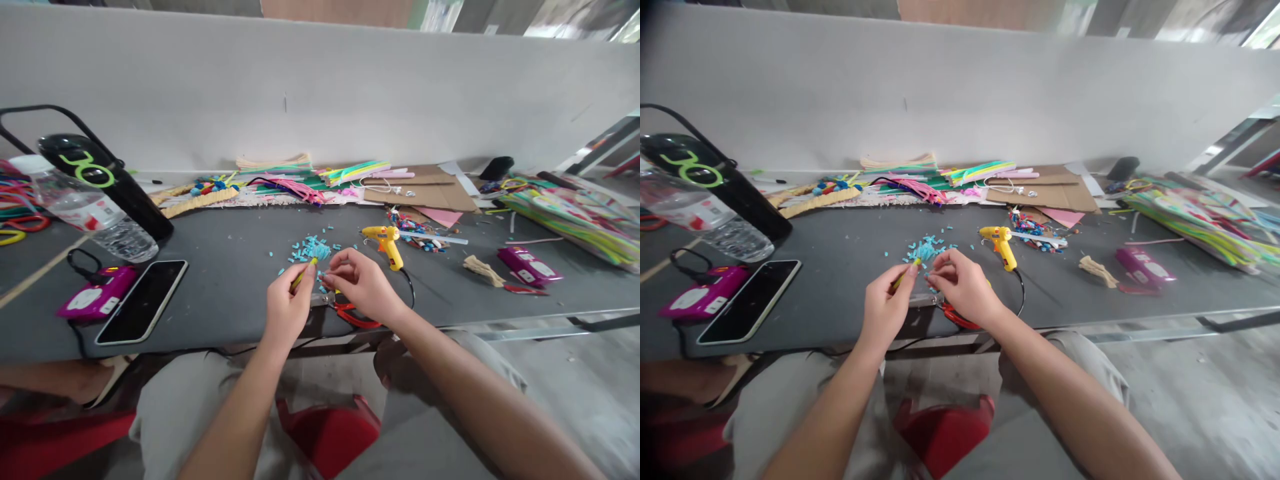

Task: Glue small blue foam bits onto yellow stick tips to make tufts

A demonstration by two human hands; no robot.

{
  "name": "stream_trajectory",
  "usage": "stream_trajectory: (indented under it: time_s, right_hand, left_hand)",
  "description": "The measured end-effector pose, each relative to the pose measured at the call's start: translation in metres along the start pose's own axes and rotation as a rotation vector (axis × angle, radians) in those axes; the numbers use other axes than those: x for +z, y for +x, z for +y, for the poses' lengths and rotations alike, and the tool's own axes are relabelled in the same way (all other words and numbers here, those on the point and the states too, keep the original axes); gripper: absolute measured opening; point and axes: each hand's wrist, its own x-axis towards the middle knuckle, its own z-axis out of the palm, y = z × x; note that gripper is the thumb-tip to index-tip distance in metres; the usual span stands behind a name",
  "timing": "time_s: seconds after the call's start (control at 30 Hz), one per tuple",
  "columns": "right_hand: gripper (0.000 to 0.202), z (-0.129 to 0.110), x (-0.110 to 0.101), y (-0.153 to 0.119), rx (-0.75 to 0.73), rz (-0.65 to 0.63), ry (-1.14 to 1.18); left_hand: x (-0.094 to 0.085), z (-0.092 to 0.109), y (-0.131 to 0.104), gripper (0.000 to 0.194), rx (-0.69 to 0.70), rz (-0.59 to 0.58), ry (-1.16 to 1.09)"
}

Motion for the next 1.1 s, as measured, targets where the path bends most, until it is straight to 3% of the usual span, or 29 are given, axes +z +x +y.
stream_trajectory:
  time_s: [0.2, 0.5, 0.7, 0.9, 1.1]
  right_hand:
    - [0.034, 0.002, 0.004, 0.002, 0.014, 0.039, 0.068]
    - [0.029, 0.004, 0.011, 0.001, -0.063, 0.109, 0.052]
    - [0.016, 0.001, 0.012, -0.003, -0.117, 0.020, -0.106]
    - [0.020, -0.005, 0.008, -0.002, -0.183, -0.079, -0.104]
    - [0.022, -0.001, 0.006, -0.001, -0.153, 0.033, -0.101]
  left_hand:
    - [0.001, -0.001, -0.002, 0.032, 0.032, -0.037, 0.005]
    - [0.003, -0.004, -0.003, 0.032, 0.059, -0.015, 0.052]
    - [0.005, -0.004, -0.004, 0.033, 0.033, -0.008, 0.006]
    - [0.006, -0.004, -0.004, 0.038, -0.034, -0.127, -0.199]
    - [0.002, -0.004, -0.003, 0.033, 0.019, -0.033, -0.041]
